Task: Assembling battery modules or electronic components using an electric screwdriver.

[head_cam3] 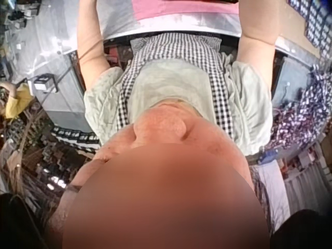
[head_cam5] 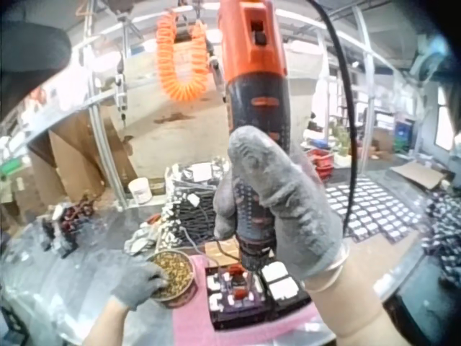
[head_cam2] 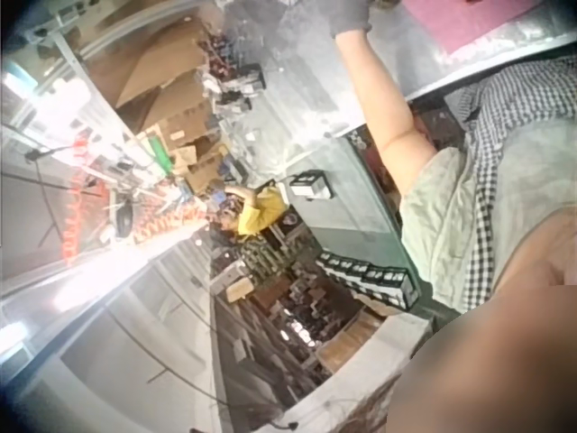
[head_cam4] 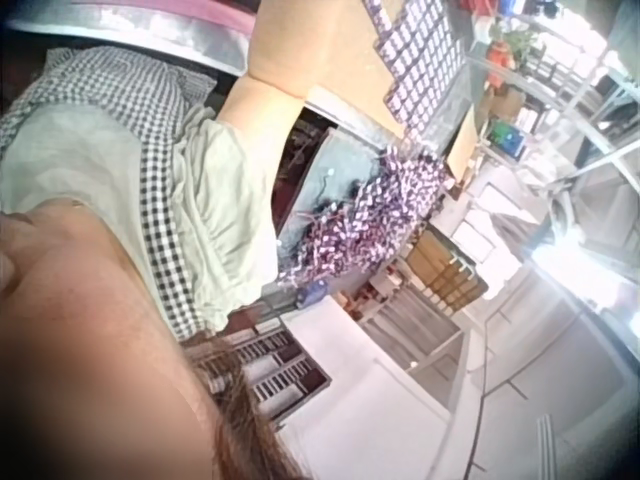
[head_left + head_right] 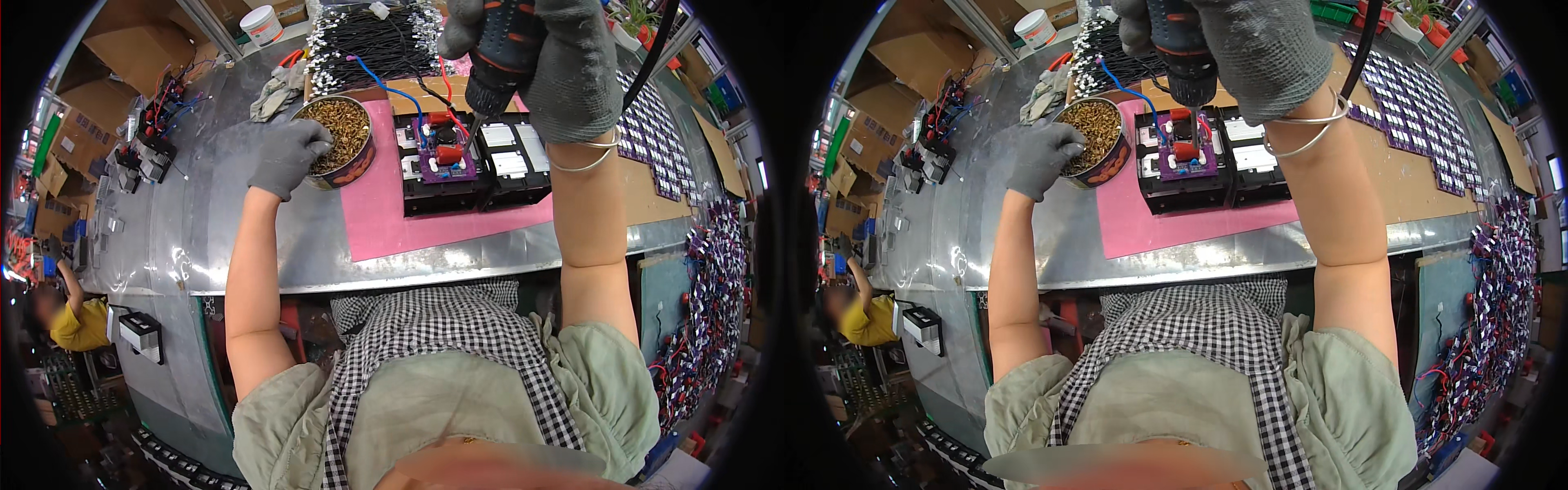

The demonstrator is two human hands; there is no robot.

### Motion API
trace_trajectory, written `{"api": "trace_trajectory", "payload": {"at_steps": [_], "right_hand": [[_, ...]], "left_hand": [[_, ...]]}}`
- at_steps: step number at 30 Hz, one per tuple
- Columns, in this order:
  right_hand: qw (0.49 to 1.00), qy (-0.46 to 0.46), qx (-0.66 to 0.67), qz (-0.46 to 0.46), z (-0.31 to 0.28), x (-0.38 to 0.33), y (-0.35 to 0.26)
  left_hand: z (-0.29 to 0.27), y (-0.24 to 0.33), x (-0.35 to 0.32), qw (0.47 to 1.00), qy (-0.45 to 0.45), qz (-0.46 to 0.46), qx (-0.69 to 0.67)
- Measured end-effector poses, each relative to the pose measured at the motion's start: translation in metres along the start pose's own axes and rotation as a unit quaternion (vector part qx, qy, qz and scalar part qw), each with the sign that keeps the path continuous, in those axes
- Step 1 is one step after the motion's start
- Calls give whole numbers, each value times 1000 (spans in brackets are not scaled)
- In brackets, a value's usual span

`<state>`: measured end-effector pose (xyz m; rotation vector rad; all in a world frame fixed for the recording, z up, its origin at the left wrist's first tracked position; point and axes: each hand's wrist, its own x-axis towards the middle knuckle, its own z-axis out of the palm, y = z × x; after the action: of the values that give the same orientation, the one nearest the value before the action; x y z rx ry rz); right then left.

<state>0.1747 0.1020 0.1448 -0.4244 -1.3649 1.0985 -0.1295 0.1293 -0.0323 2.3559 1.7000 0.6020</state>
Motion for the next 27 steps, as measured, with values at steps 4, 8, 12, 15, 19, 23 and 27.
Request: {"api": "trace_trajectory", "payload": {"at_steps": [4,8,12,15,19,23,27], "right_hand": [[999,-13,0,50,-2,0,3],[995,-55,83,20,10,5,17],[997,-51,47,37,12,8,22],[984,-82,155,24,14,9,32],[989,-53,135,10,23,-1,23],[961,-163,200,-100,23,17,36],[960,-172,203,-82,24,13,36]], "left_hand": [[-3,5,-7,987,121,-36,-98],[-1,9,-9,980,196,23,-13],[8,12,-15,969,235,12,-70],[10,41,-28,958,236,-2,-164],[8,94,-54,936,174,-26,-306],[21,107,-61,895,202,33,-395],[19,118,-62,880,208,44,-425]]}}
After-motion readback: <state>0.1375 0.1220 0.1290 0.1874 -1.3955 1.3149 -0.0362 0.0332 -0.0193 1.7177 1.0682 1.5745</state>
